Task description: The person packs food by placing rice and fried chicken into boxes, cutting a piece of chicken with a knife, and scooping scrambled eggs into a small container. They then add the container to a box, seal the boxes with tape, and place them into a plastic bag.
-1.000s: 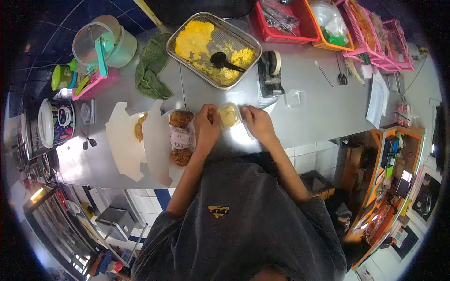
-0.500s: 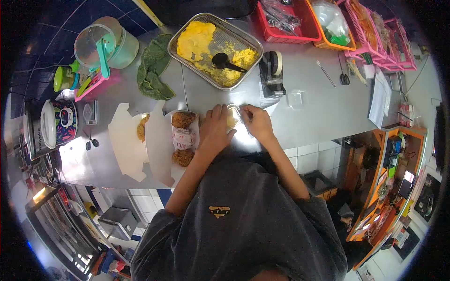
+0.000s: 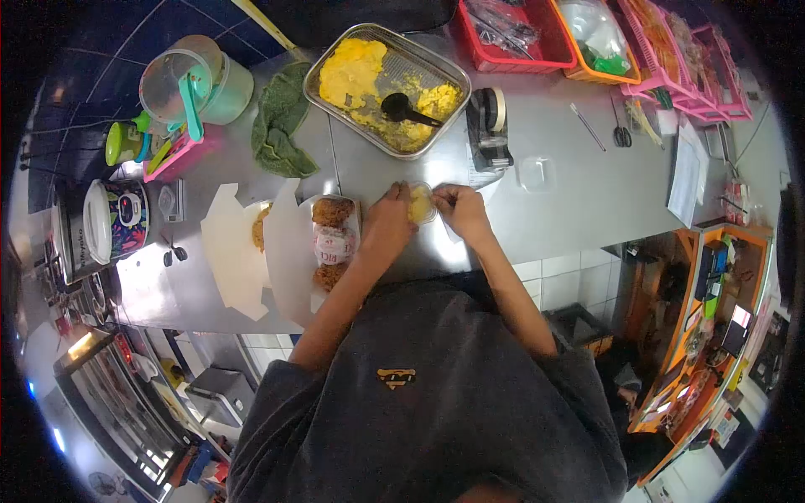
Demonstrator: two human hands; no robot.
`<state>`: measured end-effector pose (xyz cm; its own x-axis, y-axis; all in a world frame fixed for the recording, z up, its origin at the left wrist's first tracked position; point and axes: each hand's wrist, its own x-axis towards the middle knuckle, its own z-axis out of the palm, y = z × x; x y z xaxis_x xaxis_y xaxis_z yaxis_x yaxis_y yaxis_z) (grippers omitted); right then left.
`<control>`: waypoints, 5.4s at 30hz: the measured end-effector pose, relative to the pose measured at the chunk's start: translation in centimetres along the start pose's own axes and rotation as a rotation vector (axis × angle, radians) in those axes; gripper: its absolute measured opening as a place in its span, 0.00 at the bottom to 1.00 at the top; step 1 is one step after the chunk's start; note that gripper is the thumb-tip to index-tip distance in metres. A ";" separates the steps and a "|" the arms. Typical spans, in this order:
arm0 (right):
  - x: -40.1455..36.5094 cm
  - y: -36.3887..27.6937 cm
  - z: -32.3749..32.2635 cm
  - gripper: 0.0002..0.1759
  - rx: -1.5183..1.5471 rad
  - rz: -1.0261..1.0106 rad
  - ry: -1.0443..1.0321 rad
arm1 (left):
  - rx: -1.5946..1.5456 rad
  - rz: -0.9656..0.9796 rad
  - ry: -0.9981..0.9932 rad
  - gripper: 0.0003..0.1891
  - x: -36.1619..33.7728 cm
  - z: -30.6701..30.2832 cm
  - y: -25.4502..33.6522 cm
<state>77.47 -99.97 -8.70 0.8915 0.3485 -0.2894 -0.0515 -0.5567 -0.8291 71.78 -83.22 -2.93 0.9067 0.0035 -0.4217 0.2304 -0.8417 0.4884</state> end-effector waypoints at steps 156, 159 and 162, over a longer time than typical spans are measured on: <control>1.5 3.9 -11.3 0.10 0.735 0.217 -0.060 | -1.252 -0.173 0.147 0.17 -0.3 9.2 11.6; 2.0 4.5 -10.4 0.08 0.741 0.195 -0.021 | -1.266 -0.167 0.195 0.17 0.3 9.7 10.8; 2.4 5.0 -9.7 0.07 0.743 0.217 0.024 | -1.288 -0.139 0.188 0.17 0.6 9.7 10.7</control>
<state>83.73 -109.24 -8.84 0.8362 0.2684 -0.4783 -0.5067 0.0442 -0.8610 71.33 -97.44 -5.43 0.8593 0.2107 -0.4661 0.4007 0.2890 0.8694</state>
